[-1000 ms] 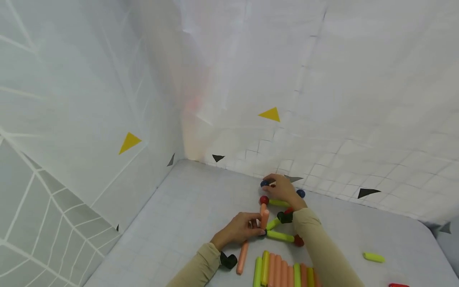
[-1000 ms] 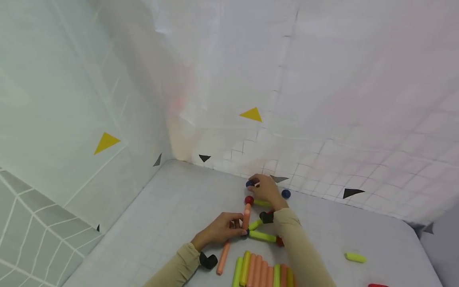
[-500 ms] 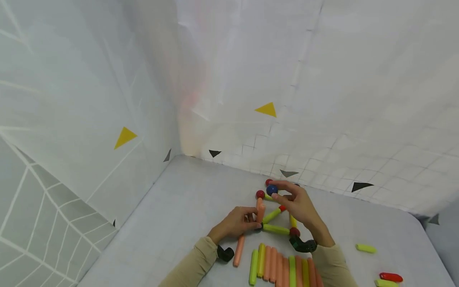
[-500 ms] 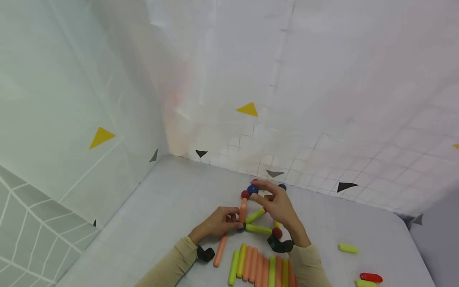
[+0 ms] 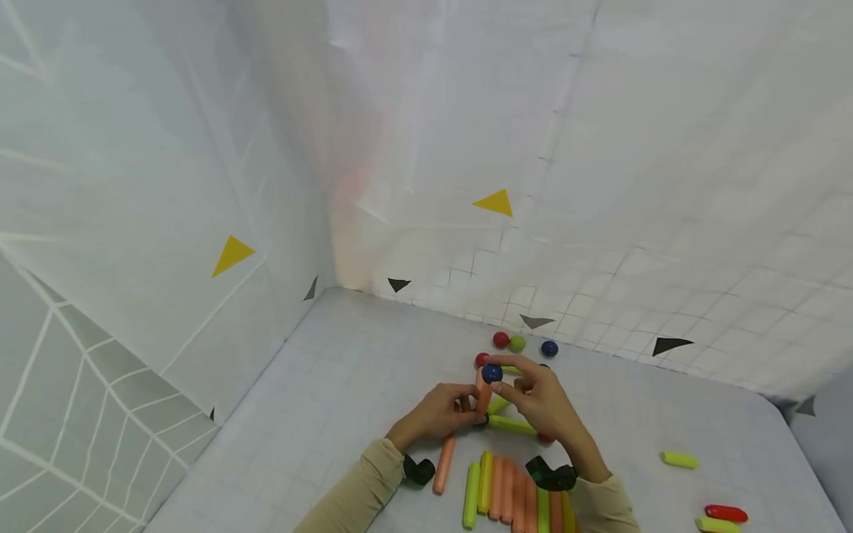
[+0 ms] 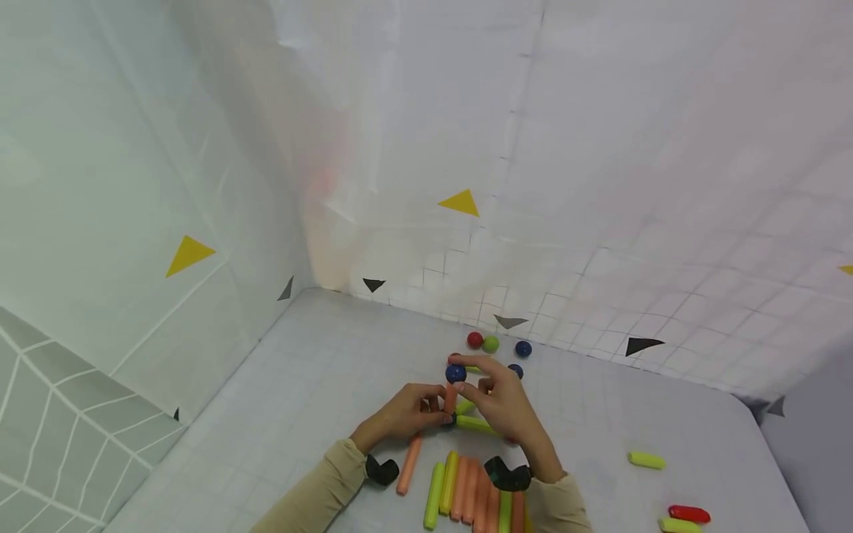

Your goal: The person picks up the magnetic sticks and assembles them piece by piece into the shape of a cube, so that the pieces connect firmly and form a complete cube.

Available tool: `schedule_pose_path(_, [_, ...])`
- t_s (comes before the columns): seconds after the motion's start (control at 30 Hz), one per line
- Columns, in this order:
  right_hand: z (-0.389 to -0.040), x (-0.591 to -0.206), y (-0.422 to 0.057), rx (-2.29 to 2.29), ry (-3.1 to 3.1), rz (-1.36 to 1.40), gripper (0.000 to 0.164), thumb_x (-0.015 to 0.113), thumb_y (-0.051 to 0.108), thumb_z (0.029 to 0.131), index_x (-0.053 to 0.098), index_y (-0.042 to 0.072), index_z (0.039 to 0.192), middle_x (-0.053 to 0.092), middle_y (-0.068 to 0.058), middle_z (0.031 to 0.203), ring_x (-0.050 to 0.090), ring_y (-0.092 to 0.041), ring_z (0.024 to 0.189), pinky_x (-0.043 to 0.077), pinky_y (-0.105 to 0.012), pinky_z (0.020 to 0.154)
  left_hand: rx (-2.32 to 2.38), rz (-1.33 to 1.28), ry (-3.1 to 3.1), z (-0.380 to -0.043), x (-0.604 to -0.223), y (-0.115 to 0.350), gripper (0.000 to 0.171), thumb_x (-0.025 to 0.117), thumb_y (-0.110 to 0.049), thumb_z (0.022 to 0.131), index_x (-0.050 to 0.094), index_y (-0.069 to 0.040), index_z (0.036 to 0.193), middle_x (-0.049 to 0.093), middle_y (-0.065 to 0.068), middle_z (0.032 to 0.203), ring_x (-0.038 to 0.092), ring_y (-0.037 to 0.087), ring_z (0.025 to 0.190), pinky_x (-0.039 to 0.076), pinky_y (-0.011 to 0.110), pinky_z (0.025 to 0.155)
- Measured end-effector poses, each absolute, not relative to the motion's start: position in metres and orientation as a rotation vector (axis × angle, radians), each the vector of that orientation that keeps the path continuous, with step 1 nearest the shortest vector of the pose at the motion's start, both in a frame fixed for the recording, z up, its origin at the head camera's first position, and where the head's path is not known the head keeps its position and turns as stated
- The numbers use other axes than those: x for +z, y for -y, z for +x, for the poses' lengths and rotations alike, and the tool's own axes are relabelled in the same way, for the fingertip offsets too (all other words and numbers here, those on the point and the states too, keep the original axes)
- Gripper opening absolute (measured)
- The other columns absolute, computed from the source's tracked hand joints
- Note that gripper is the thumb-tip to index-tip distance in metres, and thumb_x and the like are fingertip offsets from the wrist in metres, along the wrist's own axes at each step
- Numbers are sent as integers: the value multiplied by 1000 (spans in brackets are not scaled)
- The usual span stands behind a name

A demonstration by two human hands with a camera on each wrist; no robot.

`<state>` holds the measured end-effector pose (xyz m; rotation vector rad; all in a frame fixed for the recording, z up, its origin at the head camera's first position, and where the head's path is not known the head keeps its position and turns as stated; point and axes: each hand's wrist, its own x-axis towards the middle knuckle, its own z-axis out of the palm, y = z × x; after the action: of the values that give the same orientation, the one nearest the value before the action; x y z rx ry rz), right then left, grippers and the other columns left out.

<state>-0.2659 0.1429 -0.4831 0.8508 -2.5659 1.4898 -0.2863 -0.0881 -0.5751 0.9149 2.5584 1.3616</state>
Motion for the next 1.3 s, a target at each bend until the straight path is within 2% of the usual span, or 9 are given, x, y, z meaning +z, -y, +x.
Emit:
schedule_pose_path(0.1, [-265, -483, -142, 1512, 2554, 860, 43, 76, 17, 100, 67, 20, 142, 57, -2, 72, 34, 0, 44, 31, -22, 43, 1367, 917, -2564, -287, -575, 88, 15, 79, -27, 98, 72, -21, 109, 67, -9, 80, 54, -2, 64, 44, 16, 59])
schedule_pose_path(0.17, [-263, -483, -142, 1508, 2550, 850, 48, 76, 16, 99, 63, 22, 145, 71, -9, 94, 37, -2, 43, 33, -23, 42, 1369, 918, -2566, -287, -576, 87, 15, 79, -27, 98, 72, -20, 109, 67, -9, 80, 53, -2, 65, 44, 16, 59])
schedule_pose_path(0.27, [-257, -484, -142, 1490, 2539, 761, 52, 79, 18, 98, 61, 21, 146, 69, -13, 131, 44, -5, 45, 38, -25, 42, 1355, 925, -2571, -286, -576, 86, 15, 79, -28, 98, 71, -20, 110, 67, -8, 81, 53, -2, 66, 44, 16, 60])
schedule_pose_path(0.43, [-241, -485, -143, 1478, 2527, 466, 26, 85, 24, 92, 66, 15, 108, 66, -6, 95, 49, -9, 53, 40, -26, 47, 1333, 923, -2578, -285, -576, 85, 17, 78, -30, 98, 71, -21, 110, 66, -10, 81, 53, -2, 67, 44, 16, 61])
schedule_pose_path(0.57, [-226, -487, -142, 1354, 2769, 522, 22, 85, 34, 91, 69, 19, 87, 62, 5, 76, 53, -8, 61, 45, -25, 55, 1323, 917, -2584, -286, -573, 86, 16, 79, -30, 98, 71, -22, 110, 66, -11, 82, 54, -2, 69, 45, 16, 62])
schedule_pose_path(0.77, [-199, -502, -118, 1050, 3215, 737, 30, 80, 51, 92, 73, 24, 81, 62, 12, 69, 54, -6, 62, 43, -25, 58, 1273, 873, -2605, -288, -565, 88, 19, 80, -32, 97, 72, -22, 112, 66, -12, 82, 54, 0, 69, 43, 18, 61])
schedule_pose_path(0.97, [-181, -527, -75, 889, 3246, 579, 34, 78, 55, 92, 72, 22, 82, 55, 11, 61, 49, -9, 57, 37, -25, 53, 1187, 873, -2652, -286, -559, 86, 22, 80, -32, 97, 73, -20, 115, 64, -12, 79, 51, -1, 66, 40, 17, 59])
schedule_pose_path(1.13, [-168, -541, -53, 610, 3200, 444, 43, 78, 62, 88, 71, 21, 81, 54, 10, 62, 47, -8, 58, 42, -28, 55, 1115, 870, -2683, -283, -559, 86, 23, 80, -33, 97, 73, -20, 115, 63, -13, 78, 51, -1, 64, 40, 17, 57])
schedule_pose_path(1.3, [-164, -540, -42, 552, 3191, 363, 38, 83, 53, 86, 71, 17, 78, 53, 9, 58, 47, -9, 54, 41, -30, 54, 1132, 860, -2661, -281, -557, 86, 23, 79, -32, 97, 73, -20, 115, 62, -12, 76, 50, 0, 60, 40, 18, 54])
